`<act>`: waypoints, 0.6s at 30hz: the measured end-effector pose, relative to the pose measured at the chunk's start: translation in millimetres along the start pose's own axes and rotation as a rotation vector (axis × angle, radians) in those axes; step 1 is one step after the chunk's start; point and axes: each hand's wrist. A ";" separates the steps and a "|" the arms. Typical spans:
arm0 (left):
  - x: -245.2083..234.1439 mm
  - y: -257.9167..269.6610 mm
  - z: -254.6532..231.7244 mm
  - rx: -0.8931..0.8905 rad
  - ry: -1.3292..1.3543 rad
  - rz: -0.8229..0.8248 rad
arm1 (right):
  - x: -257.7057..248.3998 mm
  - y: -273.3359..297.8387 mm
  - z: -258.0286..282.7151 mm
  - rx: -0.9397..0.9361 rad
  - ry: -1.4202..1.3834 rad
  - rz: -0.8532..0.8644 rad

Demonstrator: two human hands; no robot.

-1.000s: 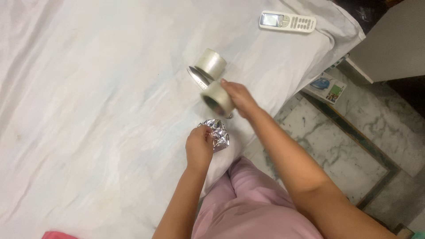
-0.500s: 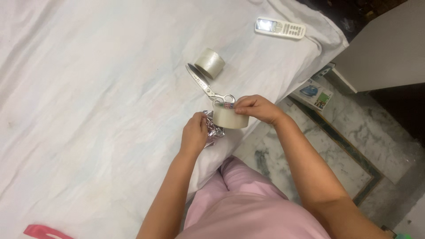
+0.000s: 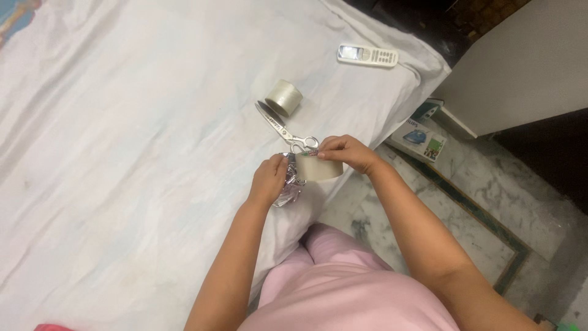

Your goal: The person wraps a small item using blue and silver foil paper on a white-covered table. They fold the paper around the item, cut and apply clear tape with scissors, and adjust the wrapped package to secure the ends.

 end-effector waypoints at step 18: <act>15.7 4.9 28.2 0.083 -0.132 -0.121 | 41.8 5.1 -14.6 -0.038 0.265 -0.109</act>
Point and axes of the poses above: each hand's wrist, its own y-axis away from the middle knuckle, its own x-axis out of the palm, z = x × y
